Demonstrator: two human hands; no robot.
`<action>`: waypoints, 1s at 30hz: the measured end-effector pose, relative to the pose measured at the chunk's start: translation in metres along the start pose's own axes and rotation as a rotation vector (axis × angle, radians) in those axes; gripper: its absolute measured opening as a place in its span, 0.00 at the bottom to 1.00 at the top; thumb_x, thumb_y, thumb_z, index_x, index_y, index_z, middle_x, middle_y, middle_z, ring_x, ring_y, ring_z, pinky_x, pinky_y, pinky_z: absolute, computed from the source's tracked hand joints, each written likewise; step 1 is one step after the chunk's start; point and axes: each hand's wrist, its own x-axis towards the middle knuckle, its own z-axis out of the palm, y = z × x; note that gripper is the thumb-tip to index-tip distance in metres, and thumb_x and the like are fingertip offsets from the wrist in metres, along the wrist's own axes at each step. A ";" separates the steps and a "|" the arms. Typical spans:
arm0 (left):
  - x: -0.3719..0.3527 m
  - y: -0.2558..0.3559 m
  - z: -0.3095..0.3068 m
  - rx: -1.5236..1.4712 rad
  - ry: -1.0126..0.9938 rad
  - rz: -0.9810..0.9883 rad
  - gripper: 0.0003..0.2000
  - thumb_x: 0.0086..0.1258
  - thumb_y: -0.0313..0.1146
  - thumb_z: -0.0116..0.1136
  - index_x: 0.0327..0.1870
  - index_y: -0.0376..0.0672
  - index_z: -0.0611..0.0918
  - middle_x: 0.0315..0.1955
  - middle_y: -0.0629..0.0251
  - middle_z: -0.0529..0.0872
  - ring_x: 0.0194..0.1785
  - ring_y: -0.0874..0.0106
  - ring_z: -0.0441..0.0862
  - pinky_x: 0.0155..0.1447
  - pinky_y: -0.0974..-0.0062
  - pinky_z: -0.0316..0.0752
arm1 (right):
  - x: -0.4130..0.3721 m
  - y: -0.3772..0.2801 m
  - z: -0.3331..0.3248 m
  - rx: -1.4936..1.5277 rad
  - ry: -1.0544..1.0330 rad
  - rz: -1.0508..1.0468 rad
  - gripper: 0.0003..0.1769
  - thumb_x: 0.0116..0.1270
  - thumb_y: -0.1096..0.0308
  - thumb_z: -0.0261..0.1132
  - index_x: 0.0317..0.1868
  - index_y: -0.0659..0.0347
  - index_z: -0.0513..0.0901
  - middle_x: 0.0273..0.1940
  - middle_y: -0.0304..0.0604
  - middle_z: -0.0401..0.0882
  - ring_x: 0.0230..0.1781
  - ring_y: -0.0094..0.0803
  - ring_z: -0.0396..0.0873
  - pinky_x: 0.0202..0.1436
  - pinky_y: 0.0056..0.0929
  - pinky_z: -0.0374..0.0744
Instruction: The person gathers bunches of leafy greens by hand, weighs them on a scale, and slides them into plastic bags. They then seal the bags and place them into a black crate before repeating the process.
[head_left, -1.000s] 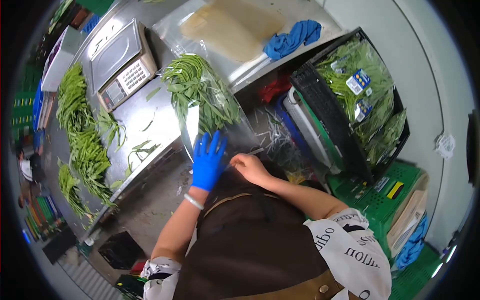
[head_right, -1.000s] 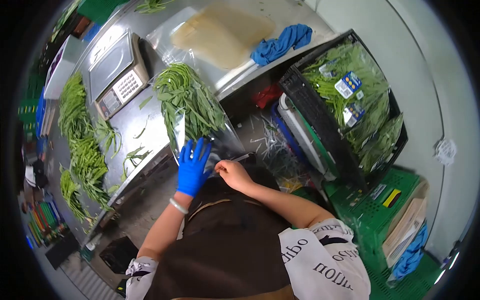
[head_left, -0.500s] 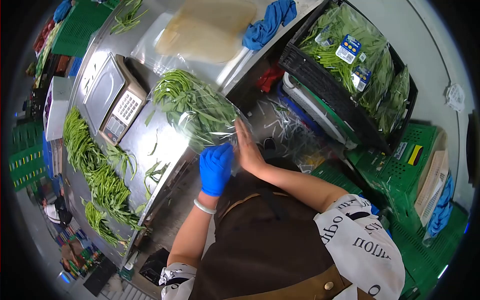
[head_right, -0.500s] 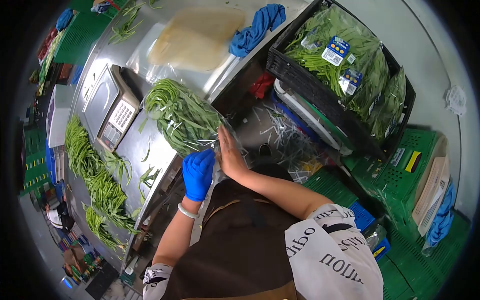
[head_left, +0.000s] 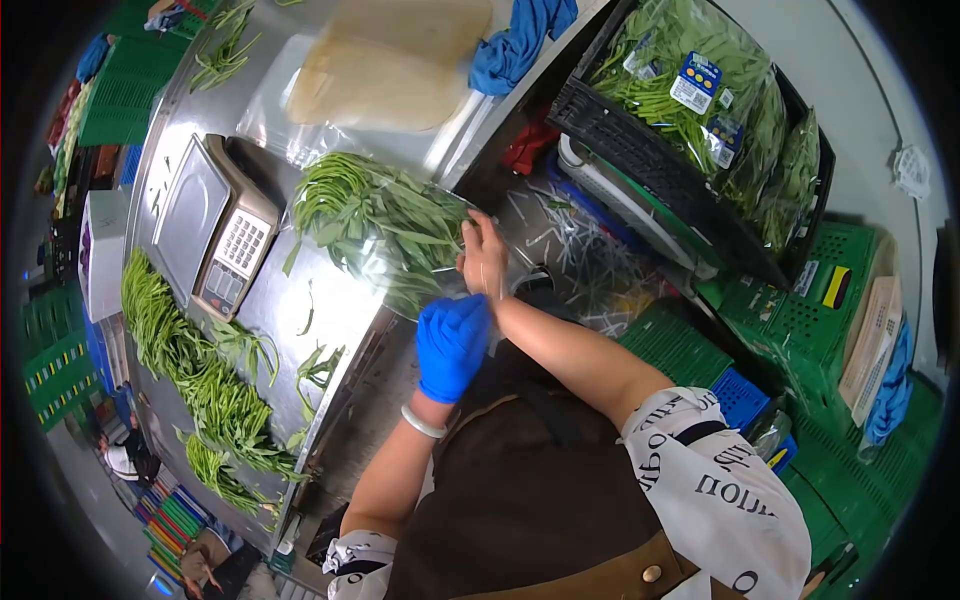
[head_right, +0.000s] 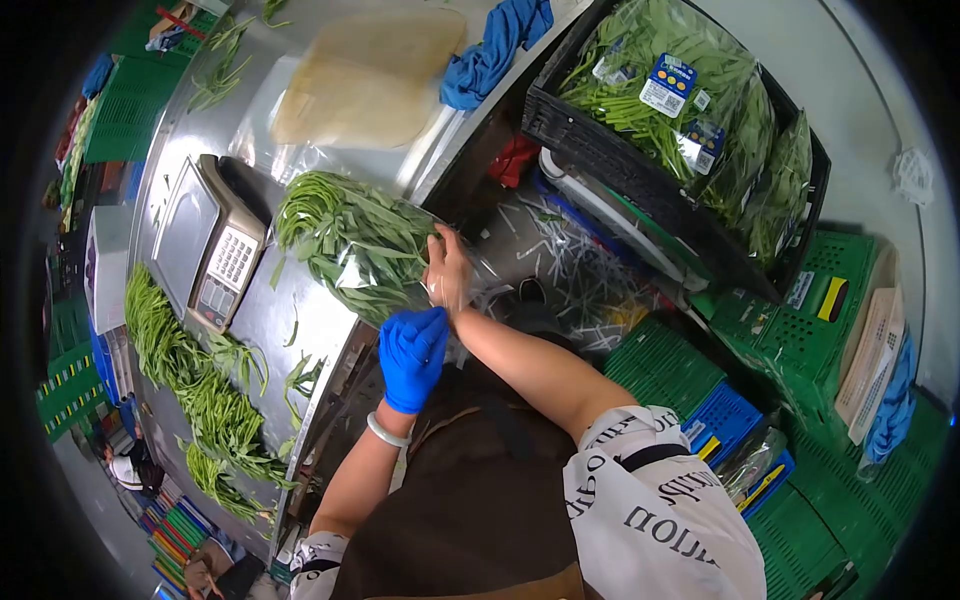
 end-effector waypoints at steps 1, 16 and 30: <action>0.001 -0.001 -0.001 -0.010 -0.007 0.006 0.18 0.53 0.23 0.67 0.47 0.43 0.81 0.43 0.64 0.82 0.42 0.59 0.78 0.50 0.64 0.71 | 0.001 -0.001 0.002 0.020 0.014 0.002 0.19 0.73 0.61 0.58 0.57 0.64 0.75 0.34 0.40 0.75 0.17 0.21 0.71 0.18 0.24 0.71; 0.070 -0.071 -0.026 -0.097 0.103 -0.225 0.13 0.63 0.24 0.60 0.50 0.40 0.82 0.48 0.56 0.84 0.48 0.57 0.80 0.53 0.64 0.71 | -0.003 0.019 -0.007 -0.172 -0.040 -0.262 0.11 0.69 0.68 0.60 0.49 0.62 0.80 0.31 0.42 0.81 0.27 0.23 0.75 0.34 0.25 0.74; 0.083 -0.172 0.012 0.300 -0.156 -0.110 0.22 0.60 0.34 0.64 0.58 0.53 0.81 0.60 0.63 0.79 0.64 0.55 0.71 0.67 0.58 0.62 | -0.003 0.007 -0.008 -0.403 -0.008 -0.391 0.10 0.66 0.66 0.64 0.45 0.59 0.79 0.26 0.46 0.79 0.23 0.35 0.77 0.29 0.32 0.73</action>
